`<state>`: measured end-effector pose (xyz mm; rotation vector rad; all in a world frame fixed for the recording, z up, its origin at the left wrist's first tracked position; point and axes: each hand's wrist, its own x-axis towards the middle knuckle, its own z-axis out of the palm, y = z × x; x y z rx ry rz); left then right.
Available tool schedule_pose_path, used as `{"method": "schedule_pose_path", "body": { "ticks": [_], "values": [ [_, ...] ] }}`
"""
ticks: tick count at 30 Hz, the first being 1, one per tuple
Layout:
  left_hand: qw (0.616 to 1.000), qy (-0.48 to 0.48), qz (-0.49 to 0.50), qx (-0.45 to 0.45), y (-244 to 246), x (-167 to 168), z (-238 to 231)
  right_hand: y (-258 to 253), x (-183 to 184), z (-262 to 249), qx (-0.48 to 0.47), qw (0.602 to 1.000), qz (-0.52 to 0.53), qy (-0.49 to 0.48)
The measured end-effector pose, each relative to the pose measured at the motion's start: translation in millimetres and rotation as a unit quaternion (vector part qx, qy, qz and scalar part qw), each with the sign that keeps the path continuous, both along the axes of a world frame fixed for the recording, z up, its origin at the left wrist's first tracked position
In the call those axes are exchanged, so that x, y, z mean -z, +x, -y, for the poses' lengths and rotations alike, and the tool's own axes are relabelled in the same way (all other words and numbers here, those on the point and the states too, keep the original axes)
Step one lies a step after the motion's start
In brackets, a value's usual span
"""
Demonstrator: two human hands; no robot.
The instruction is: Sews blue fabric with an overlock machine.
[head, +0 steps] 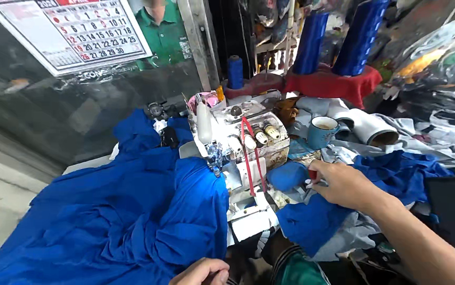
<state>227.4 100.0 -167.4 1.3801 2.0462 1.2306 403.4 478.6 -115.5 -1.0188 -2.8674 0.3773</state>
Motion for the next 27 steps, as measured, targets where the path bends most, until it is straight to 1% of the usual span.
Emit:
{"method": "schedule_pose_path", "body": {
  "ticks": [1,3,4,5,6,7,8,9,10,11,12,13,14,15,16,18,19,21,22,23,25,27],
  "values": [
    [1.0,0.005,-0.004,-0.003,1.5,-0.8,-1.9,1.3,1.1,-0.5,-0.001,1.0,-0.028,0.004],
    [1.0,0.013,-0.007,-0.018,6.0,-2.7,-4.2,9.9,2.8,3.0,-0.008,0.988,-0.153,0.004],
    [1.0,0.018,0.0,-0.021,7.3,-2.6,-6.1,14.5,1.8,8.5,-0.009,0.972,-0.234,-0.021],
    [0.999,0.022,0.019,-0.021,9.8,-3.7,-10.1,17.5,1.0,19.3,-0.002,0.943,-0.321,-0.086],
    [0.998,0.028,0.051,-0.018,14.8,-6.0,-17.3,18.5,3.2,35.7,0.013,0.895,-0.403,-0.191],
    [0.994,0.038,0.097,-0.014,22.3,-8.9,-28.7,17.2,8.7,58.1,0.034,0.827,-0.465,-0.315],
    [0.987,0.052,0.151,-0.013,30.6,-10.8,-43.6,13.3,16.2,82.7,0.057,0.754,-0.504,-0.417],
    [0.978,0.06,0.2,-0.014,38.7,-13.7,-59.6,6.8,25.0,106.1,0.076,0.689,-0.524,-0.495],
    [0.968,0.062,0.244,-0.018,45.7,-17.2,-73.9,-0.5,34.2,127.5,0.094,0.636,-0.53,-0.553],
    [0.957,0.069,0.28,-0.027,50.6,-18.1,-85.2,-7.1,42.9,145.7,0.112,0.592,-0.53,-0.597],
    [0.946,0.083,0.311,-0.041,52.9,-16.4,-93.0,-13.1,49.9,160.2,0.131,0.558,-0.528,-0.627],
    [0.936,0.096,0.334,-0.057,51.8,-12.5,-96.5,-18.1,54.9,170.8,0.146,0.539,-0.523,-0.644],
    [0.929,0.103,0.349,-0.066,47.6,-7.1,-95.8,-21.4,58.1,178.4,0.153,0.534,-0.52,-0.649],
    [0.93,0.101,0.346,-0.074,42.1,-3.9,-92.4,-23.2,60.3,183.4,0.15,0.546,-0.514,-0.645],
    [0.938,0.092,0.327,-0.075,35.9,-2.6,-87.4,-23.1,61.7,186.2,0.131,0.574,-0.504,-0.632],
    [0.958,0.071,0.27,-0.06,22.3,-3.1,-76.8,-20.9,63.5,186.0,0.063,0.647,-0.478,-0.591],
    [0.967,0.056,0.244,-0.047,14.8,-4.7,-72.4,-20.5,64.2,185.0,0.031,0.677,-0.467,-0.568],
    [0.979,0.018,0.203,-0.019,0.2,-8.7,-67.2,-22.5,64.8,184.3,-0.006,0.716,-0.454,-0.53],
    [0.984,0.009,0.179,-0.018,-4.7,-9.5,-65.9,-24.1,65.2,185.4,-0.011,0.728,-0.452,-0.516],
    [0.99,0.009,0.138,-0.035,-6.9,-9.2,-64.9,-25.9,65.3,187.1,-0.009,0.734,-0.453,-0.506],
    [0.994,0.049,0.039,-0.094,-3.5,-4.7,-61.3,-29.1,65.0,190.5,0.001,0.739,-0.46,-0.492],
    [0.987,0.098,0.012,-0.123,5.4,-0.7,-57.7,-31.4,66.2,193.1,-0.007,0.736,-0.472,-0.485]
  ]
}}
